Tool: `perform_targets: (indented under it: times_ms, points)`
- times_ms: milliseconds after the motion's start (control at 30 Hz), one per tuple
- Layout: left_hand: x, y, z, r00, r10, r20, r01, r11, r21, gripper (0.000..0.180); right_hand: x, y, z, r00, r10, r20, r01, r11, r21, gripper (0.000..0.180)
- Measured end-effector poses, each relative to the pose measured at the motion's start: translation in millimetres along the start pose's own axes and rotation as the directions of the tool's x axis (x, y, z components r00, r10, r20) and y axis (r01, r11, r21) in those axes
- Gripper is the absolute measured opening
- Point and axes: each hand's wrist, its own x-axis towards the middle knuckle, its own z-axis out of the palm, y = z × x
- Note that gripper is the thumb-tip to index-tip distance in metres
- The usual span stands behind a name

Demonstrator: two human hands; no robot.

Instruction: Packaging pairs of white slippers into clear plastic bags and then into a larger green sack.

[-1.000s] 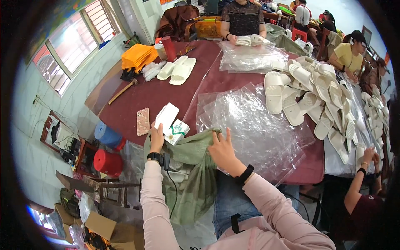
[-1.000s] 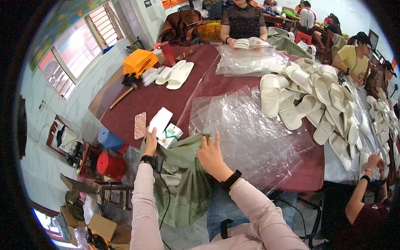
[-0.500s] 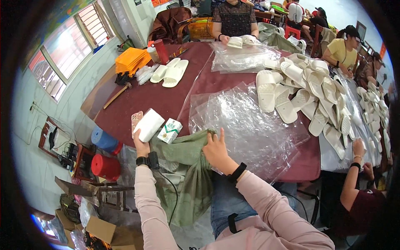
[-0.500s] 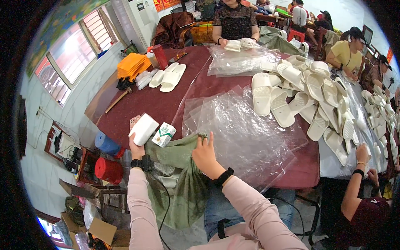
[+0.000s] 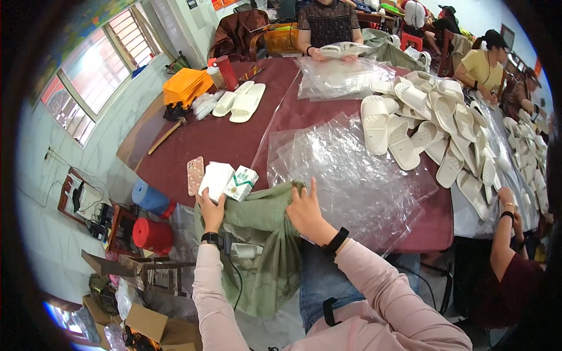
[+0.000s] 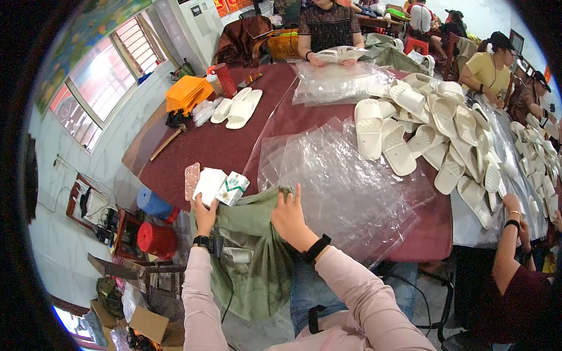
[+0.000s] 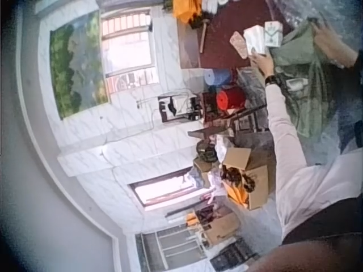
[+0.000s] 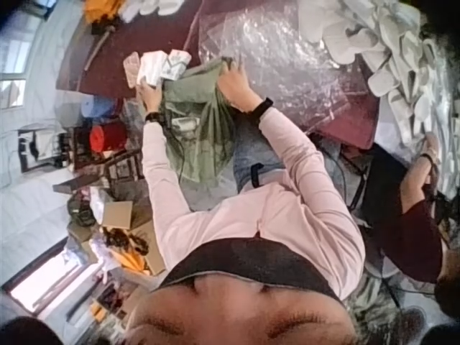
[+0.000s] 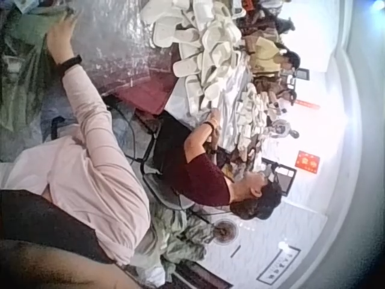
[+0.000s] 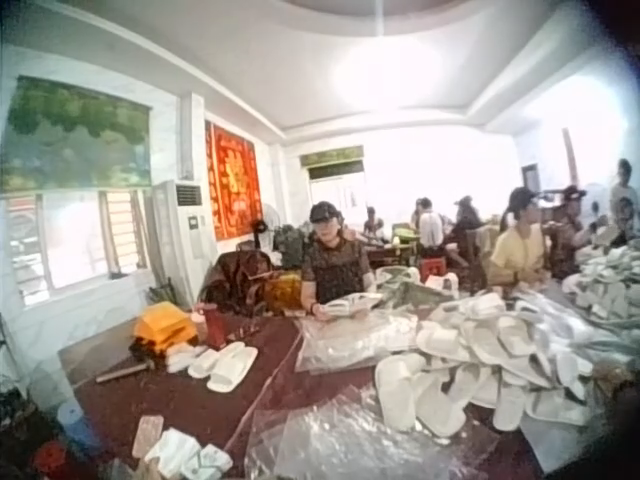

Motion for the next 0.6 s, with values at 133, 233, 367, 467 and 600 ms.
perform_targets:
  times_ms: [133,233,367,467,600]
  points:
    - [-7.5,27.5,10.1,0.883,0.172,-0.436,-0.091,0.975,0.202,0.063,-1.8,-2.7,1.0,1.000,-0.020,-0.008,0.020,1.000,-0.003,0.017]
    - [-2.2,54.9,18.5,0.924,0.288,-0.251,-0.287,0.957,0.042,0.059,-1.4,-3.5,-3.3,0.999,-0.027,-0.017,0.026,0.999,-0.034,0.019]
    - [9.5,67.5,27.6,0.930,0.322,0.179,-0.367,0.851,0.376,0.066,2.3,-2.4,-3.6,0.999,-0.046,0.028,0.046,0.999,0.013,0.019]
    - [20.3,80.2,29.9,0.919,0.266,0.290,-0.374,0.821,0.431,0.069,3.9,-0.1,-0.3,0.996,-0.023,0.081,0.023,1.000,0.002,0.022]
    - [27.6,85.9,25.5,0.892,0.266,0.366,-0.419,0.792,0.444,0.071,5.8,-1.8,0.0,0.992,-0.042,0.119,0.041,0.999,0.014,0.024]
